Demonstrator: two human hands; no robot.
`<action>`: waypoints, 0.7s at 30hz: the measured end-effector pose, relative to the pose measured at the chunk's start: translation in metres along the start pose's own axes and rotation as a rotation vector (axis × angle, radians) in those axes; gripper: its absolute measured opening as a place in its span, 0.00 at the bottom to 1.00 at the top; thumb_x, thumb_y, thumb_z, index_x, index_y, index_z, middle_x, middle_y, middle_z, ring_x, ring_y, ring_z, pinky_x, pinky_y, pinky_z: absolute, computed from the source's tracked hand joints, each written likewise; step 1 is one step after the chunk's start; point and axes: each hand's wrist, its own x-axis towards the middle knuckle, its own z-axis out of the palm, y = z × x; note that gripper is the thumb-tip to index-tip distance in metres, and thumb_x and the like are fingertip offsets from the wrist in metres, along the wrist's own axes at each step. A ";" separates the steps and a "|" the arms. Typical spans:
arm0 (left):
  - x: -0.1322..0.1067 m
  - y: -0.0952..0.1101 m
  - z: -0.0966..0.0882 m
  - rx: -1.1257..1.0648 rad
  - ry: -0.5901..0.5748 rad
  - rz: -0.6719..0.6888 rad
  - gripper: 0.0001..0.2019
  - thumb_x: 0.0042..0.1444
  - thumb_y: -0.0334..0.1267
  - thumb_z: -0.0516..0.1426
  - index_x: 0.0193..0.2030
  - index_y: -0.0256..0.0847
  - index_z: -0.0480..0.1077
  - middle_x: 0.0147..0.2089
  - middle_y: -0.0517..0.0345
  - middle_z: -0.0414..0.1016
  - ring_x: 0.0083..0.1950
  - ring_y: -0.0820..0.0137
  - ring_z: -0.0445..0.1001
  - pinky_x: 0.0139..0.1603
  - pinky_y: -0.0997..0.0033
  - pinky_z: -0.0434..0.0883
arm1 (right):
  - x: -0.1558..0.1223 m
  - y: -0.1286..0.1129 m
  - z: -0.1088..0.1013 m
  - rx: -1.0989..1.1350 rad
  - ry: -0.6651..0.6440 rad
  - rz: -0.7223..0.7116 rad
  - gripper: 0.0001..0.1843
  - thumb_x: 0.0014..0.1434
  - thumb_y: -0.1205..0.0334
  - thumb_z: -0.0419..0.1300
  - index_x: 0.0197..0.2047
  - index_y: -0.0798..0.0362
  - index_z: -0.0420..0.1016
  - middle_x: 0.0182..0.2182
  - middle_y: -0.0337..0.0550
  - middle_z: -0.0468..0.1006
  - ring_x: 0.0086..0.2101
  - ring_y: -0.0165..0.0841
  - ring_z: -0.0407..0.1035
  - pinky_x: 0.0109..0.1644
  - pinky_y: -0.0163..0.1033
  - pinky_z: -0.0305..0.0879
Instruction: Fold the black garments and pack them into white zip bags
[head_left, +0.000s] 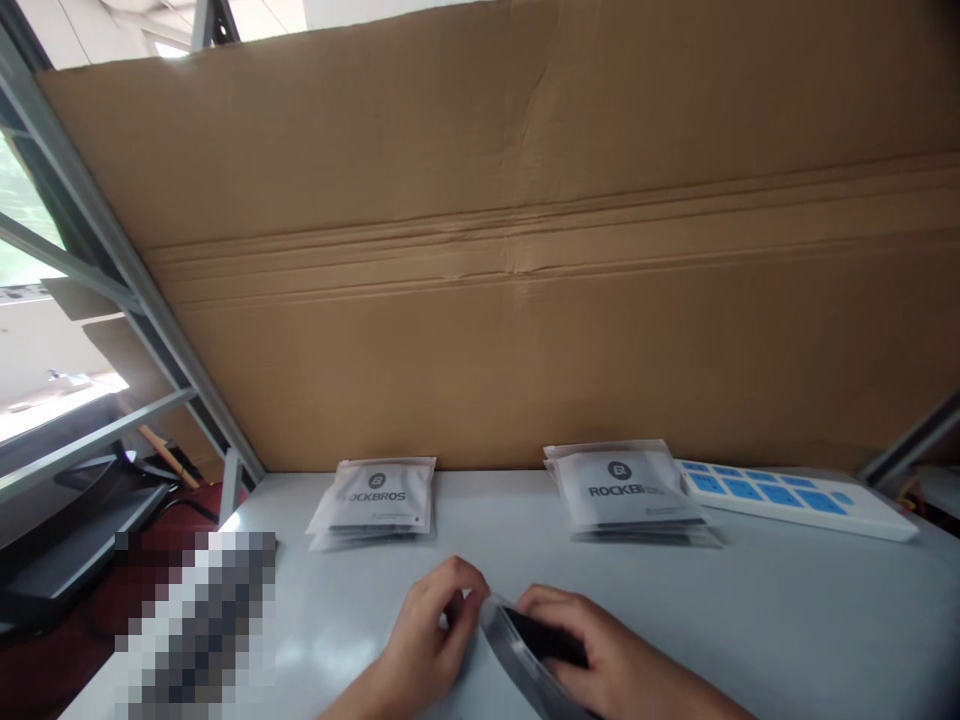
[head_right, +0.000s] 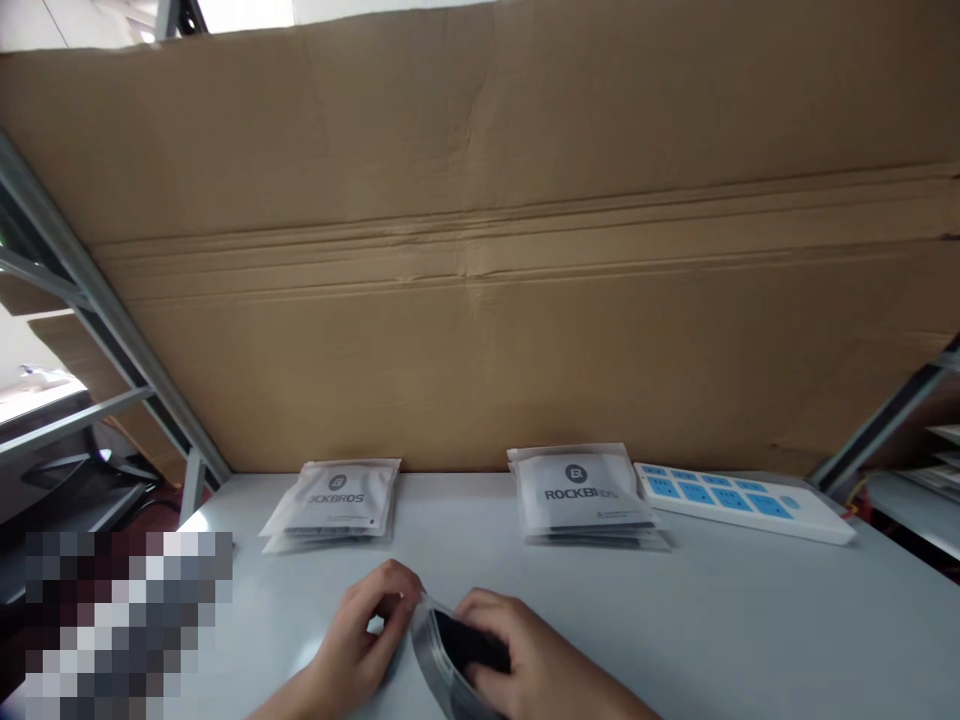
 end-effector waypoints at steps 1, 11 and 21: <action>0.000 0.000 0.000 0.001 -0.005 -0.020 0.08 0.67 0.29 0.49 0.39 0.43 0.67 0.34 0.56 0.75 0.28 0.72 0.71 0.28 0.78 0.67 | -0.001 0.001 -0.003 0.023 0.035 0.027 0.14 0.56 0.58 0.59 0.43 0.51 0.80 0.42 0.44 0.79 0.47 0.43 0.71 0.56 0.44 0.65; 0.001 -0.002 -0.003 0.052 -0.055 -0.071 0.09 0.65 0.28 0.49 0.39 0.43 0.67 0.33 0.59 0.74 0.25 0.74 0.67 0.26 0.78 0.63 | -0.004 0.021 -0.028 0.284 0.023 0.237 0.55 0.44 0.25 0.64 0.65 0.54 0.67 0.64 0.55 0.69 0.64 0.53 0.59 0.69 0.52 0.51; 0.003 0.001 -0.006 0.076 -0.121 -0.011 0.10 0.63 0.26 0.49 0.40 0.43 0.70 0.34 0.56 0.77 0.28 0.71 0.72 0.28 0.77 0.67 | -0.008 0.024 -0.028 0.167 -0.058 0.212 0.43 0.35 0.42 0.76 0.53 0.53 0.76 0.45 0.45 0.77 0.48 0.46 0.68 0.55 0.47 0.63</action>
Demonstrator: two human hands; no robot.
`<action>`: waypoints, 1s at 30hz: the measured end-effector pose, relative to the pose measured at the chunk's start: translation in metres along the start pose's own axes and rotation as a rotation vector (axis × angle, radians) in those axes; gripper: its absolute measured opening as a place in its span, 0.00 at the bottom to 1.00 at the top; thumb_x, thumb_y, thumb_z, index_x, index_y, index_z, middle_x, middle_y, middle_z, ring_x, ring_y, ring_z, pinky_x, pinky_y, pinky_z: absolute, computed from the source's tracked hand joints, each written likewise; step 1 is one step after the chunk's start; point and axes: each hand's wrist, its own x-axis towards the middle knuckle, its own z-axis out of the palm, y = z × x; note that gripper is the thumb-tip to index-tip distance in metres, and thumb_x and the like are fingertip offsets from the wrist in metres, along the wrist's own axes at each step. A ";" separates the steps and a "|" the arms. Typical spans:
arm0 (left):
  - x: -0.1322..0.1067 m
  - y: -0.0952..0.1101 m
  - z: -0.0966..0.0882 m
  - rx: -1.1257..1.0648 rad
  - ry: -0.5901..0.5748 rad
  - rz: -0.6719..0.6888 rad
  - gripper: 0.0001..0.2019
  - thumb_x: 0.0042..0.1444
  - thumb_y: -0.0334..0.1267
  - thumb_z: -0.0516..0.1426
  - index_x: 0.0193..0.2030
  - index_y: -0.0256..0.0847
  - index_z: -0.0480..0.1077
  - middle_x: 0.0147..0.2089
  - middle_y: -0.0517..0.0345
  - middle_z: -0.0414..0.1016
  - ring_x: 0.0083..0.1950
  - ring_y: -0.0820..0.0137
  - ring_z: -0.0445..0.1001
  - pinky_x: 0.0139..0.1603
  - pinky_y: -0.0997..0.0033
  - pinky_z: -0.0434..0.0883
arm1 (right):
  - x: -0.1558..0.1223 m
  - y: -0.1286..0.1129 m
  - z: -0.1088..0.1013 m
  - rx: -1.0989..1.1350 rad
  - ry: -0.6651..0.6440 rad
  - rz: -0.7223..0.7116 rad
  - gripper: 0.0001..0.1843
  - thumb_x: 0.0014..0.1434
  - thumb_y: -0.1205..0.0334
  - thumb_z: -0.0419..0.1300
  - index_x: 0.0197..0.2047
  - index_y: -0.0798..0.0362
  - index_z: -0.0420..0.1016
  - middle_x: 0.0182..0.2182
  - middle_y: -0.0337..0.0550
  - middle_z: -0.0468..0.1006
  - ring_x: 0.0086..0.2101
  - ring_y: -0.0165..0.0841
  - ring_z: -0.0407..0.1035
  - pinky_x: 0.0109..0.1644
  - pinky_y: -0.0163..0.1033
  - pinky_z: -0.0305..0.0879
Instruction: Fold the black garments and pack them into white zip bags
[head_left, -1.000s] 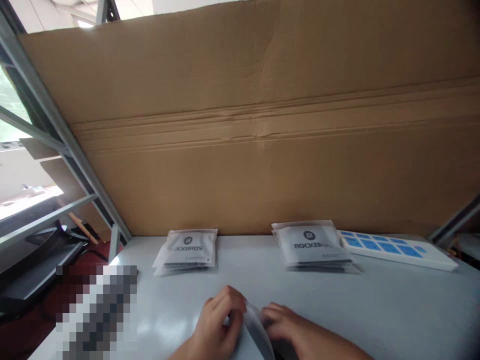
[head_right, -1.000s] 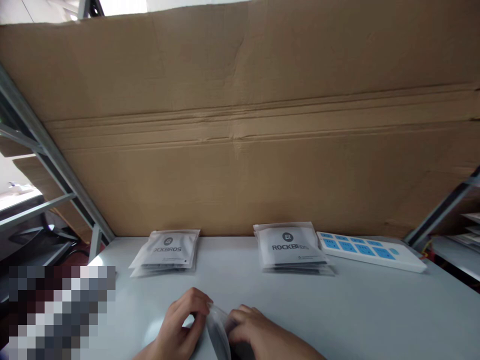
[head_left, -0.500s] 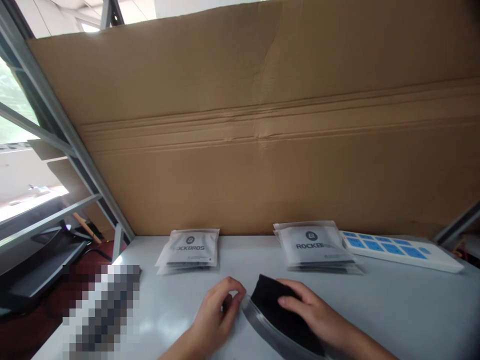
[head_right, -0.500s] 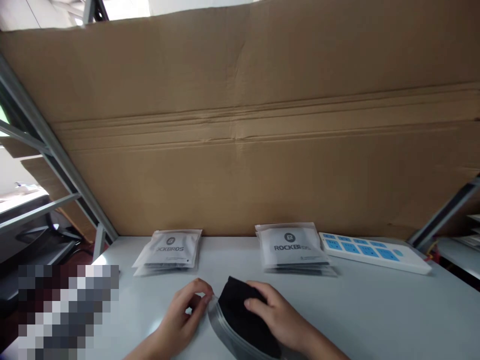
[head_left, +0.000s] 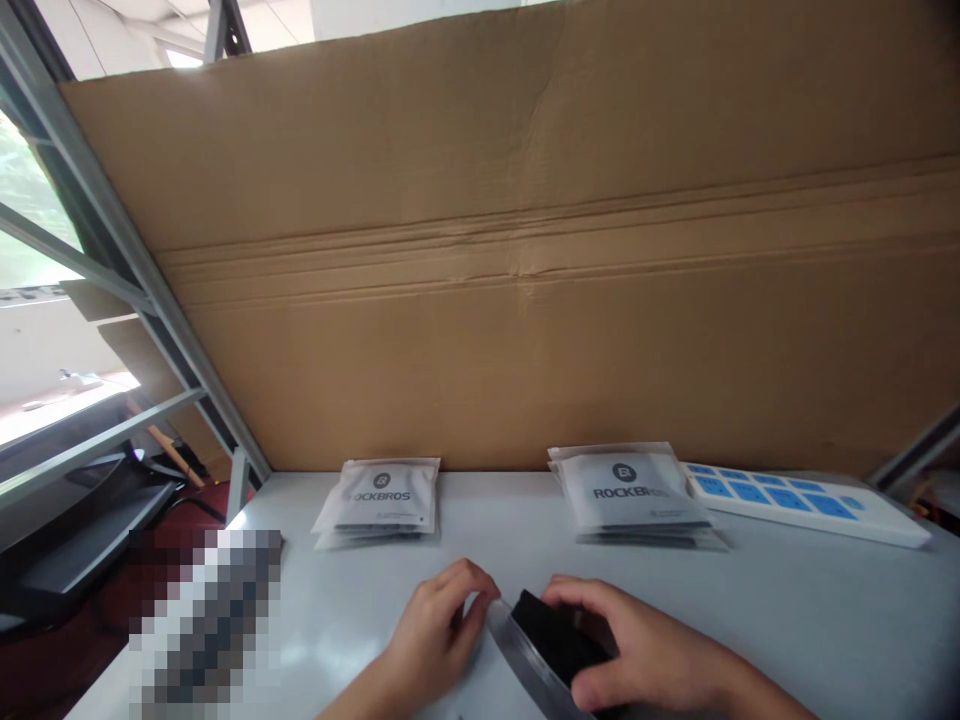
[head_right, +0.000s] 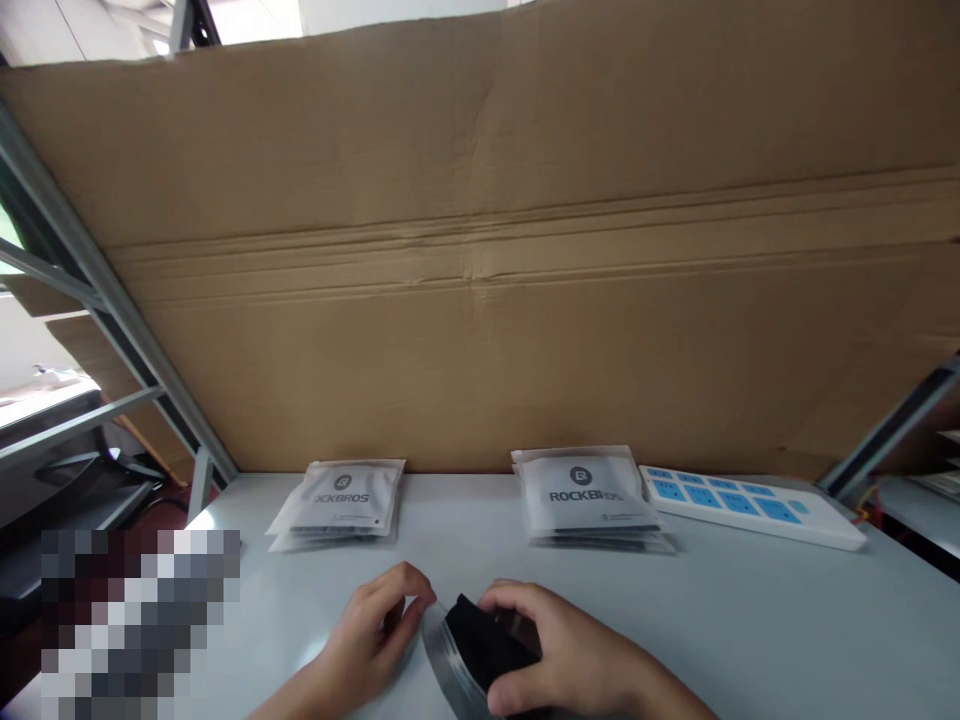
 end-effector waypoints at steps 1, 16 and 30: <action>0.000 0.000 0.000 0.001 0.003 0.002 0.10 0.63 0.26 0.49 0.40 0.43 0.70 0.34 0.56 0.77 0.29 0.71 0.72 0.28 0.77 0.67 | 0.000 0.001 0.001 -0.028 0.024 -0.010 0.36 0.39 0.44 0.74 0.49 0.53 0.76 0.43 0.44 0.76 0.46 0.45 0.68 0.53 0.46 0.63; 0.000 0.004 0.005 0.003 0.012 0.005 0.12 0.61 0.25 0.49 0.39 0.44 0.70 0.35 0.55 0.77 0.31 0.69 0.75 0.32 0.75 0.71 | -0.003 -0.027 0.019 -0.219 -0.062 0.002 0.19 0.41 0.60 0.70 0.39 0.54 0.81 0.36 0.40 0.80 0.40 0.42 0.72 0.43 0.38 0.67; 0.004 -0.012 -0.004 0.016 -0.073 -0.142 0.09 0.64 0.31 0.52 0.39 0.43 0.73 0.35 0.57 0.77 0.27 0.71 0.69 0.30 0.75 0.67 | -0.002 0.002 -0.026 -0.043 0.513 0.013 0.34 0.44 0.50 0.66 0.55 0.55 0.75 0.53 0.51 0.81 0.55 0.52 0.72 0.62 0.54 0.65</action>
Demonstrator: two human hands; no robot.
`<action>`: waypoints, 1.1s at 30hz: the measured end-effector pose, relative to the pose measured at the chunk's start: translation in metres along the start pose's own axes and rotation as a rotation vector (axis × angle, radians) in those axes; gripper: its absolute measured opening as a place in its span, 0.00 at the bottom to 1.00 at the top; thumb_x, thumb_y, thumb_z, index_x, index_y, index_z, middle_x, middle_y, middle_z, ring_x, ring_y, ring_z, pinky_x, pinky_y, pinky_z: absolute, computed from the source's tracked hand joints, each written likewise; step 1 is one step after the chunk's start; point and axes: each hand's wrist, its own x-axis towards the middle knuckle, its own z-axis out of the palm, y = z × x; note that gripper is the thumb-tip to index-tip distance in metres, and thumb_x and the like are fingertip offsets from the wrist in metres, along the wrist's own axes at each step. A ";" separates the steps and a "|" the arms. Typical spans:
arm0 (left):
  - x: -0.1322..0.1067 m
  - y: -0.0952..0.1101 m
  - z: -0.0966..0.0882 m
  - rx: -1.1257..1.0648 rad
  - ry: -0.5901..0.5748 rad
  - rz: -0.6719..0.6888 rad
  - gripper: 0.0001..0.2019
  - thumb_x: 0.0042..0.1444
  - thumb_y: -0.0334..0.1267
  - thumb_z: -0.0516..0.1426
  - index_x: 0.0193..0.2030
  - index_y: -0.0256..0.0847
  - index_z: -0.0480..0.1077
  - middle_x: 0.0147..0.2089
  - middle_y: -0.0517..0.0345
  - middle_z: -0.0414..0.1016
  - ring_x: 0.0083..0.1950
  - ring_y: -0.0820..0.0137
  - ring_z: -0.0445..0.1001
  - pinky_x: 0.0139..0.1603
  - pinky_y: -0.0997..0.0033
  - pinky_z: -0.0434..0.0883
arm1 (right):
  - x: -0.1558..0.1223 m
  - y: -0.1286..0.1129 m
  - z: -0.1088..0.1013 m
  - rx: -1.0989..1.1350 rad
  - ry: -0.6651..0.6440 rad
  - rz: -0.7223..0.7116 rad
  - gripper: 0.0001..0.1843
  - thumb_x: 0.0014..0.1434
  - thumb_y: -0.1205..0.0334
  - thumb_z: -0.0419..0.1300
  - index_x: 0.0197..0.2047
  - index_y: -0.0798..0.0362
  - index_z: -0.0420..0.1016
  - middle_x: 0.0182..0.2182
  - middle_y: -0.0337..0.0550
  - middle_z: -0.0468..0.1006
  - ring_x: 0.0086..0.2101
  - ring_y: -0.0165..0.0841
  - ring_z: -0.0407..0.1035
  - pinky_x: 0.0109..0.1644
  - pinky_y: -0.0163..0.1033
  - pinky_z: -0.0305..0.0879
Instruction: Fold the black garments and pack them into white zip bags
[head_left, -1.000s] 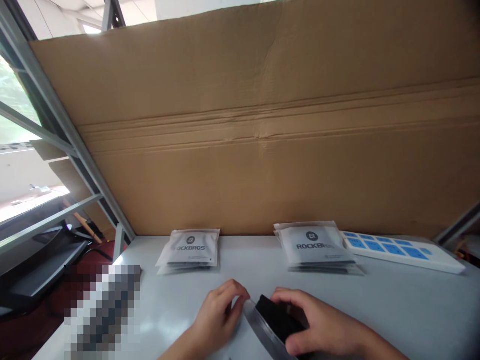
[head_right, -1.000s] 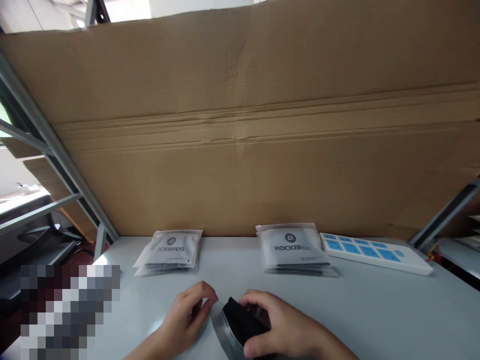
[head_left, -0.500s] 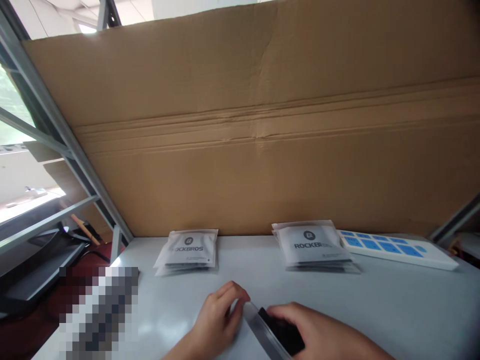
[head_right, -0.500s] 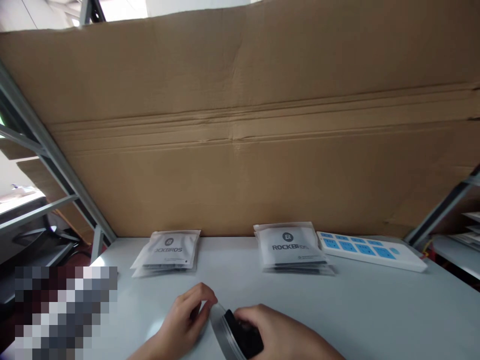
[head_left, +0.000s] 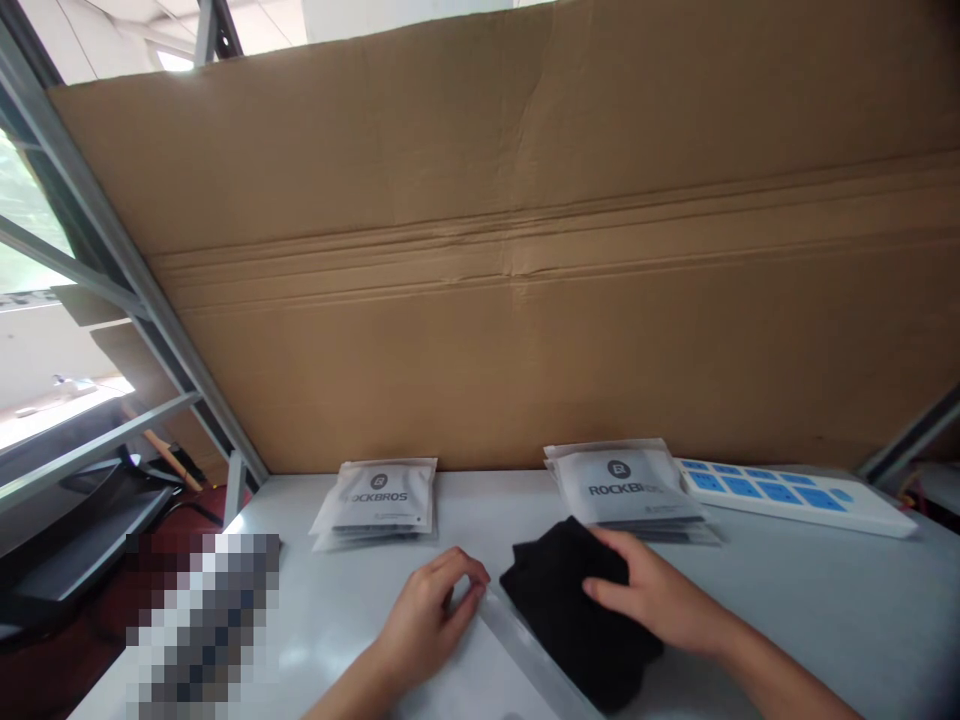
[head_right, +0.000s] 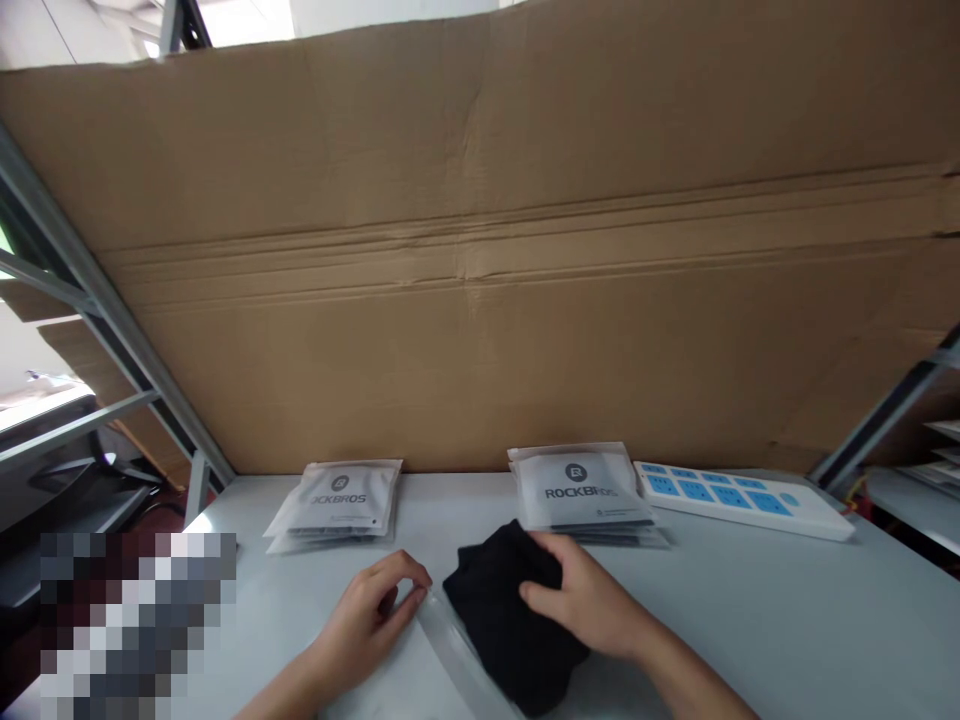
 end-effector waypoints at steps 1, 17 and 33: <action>0.001 -0.002 0.000 0.014 0.028 0.001 0.09 0.64 0.31 0.51 0.38 0.43 0.72 0.34 0.57 0.77 0.27 0.71 0.69 0.30 0.75 0.67 | 0.002 0.001 -0.006 0.036 0.060 0.004 0.34 0.44 0.48 0.67 0.53 0.54 0.75 0.51 0.51 0.82 0.54 0.53 0.73 0.60 0.55 0.67; 0.014 -0.021 -0.058 0.234 -0.347 -0.167 0.08 0.59 0.33 0.57 0.42 0.46 0.77 0.40 0.61 0.82 0.40 0.66 0.78 0.44 0.72 0.69 | 0.000 -0.011 -0.036 0.272 0.327 -0.014 0.28 0.38 0.45 0.73 0.40 0.50 0.79 0.39 0.48 0.87 0.45 0.53 0.79 0.48 0.49 0.77; 0.015 -0.030 -0.095 0.465 -0.496 -0.190 0.15 0.55 0.26 0.53 0.36 0.47 0.79 0.39 0.62 0.83 0.41 0.66 0.79 0.42 0.73 0.68 | -0.003 -0.007 -0.027 -0.298 -0.287 0.048 0.34 0.49 0.54 0.65 0.59 0.54 0.72 0.59 0.50 0.77 0.59 0.49 0.69 0.64 0.46 0.62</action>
